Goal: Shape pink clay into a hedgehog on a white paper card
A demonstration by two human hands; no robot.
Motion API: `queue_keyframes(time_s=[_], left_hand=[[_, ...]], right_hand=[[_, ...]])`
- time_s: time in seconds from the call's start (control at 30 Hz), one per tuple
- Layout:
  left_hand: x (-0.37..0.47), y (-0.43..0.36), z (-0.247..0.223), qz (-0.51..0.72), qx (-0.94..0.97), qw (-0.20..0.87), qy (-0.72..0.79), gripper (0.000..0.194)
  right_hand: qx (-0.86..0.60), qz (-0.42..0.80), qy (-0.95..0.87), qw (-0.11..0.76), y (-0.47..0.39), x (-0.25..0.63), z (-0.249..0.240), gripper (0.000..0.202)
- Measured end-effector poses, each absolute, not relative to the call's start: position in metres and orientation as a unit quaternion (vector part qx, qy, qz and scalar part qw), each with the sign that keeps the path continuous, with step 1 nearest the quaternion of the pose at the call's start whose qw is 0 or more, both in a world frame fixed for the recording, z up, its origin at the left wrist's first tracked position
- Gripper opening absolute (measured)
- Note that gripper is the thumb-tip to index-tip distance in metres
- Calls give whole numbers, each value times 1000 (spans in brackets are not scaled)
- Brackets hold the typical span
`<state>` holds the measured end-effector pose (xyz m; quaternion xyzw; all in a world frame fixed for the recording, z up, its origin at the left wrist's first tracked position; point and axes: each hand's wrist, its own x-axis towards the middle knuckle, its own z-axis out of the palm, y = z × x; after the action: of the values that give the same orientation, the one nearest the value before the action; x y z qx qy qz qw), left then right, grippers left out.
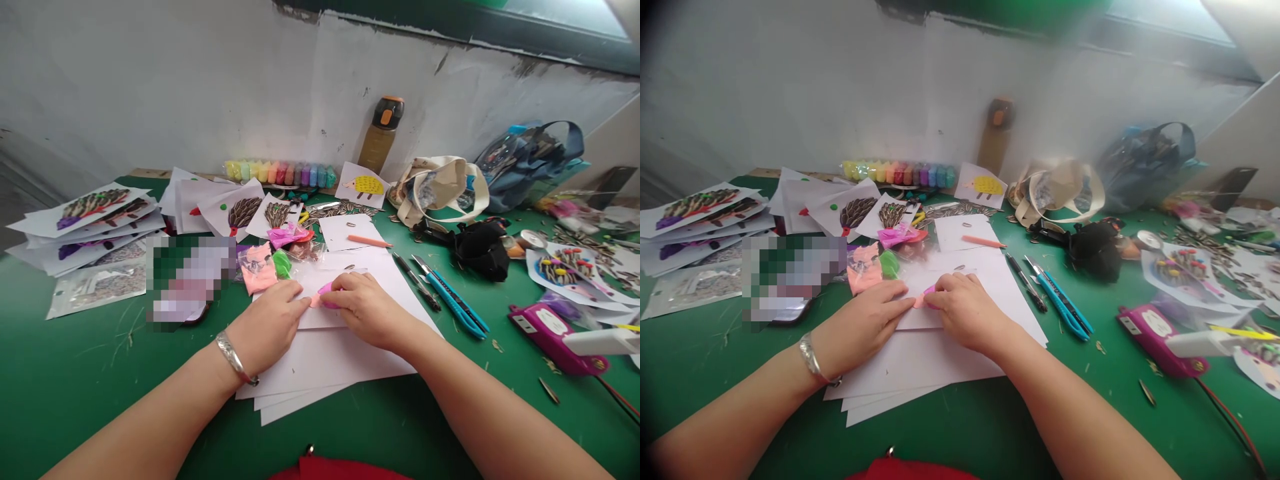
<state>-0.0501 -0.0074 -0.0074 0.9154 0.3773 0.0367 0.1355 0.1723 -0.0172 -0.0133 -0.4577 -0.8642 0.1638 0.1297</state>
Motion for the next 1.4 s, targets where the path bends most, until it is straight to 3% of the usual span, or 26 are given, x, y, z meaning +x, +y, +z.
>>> queue_keyframes(time_s=[0.33,0.67,1.17,1.4], left_hand=[[-50,-7,-8,41,916,136,374,31],[-51,-7,-8,45,914,143,376,30],[-50,-7,-6,40,913,145,380,30],[-51,-7,-8,50,916,137,373,29]], right_hand=[[-439,132,-887,61,-20,168,-7,33],[-468,192,-850,149,-16,174,-9,44],[-437,130,-888,60,-22,170,-6,33],[-461,139,-870,102,-18,168,-13,42]])
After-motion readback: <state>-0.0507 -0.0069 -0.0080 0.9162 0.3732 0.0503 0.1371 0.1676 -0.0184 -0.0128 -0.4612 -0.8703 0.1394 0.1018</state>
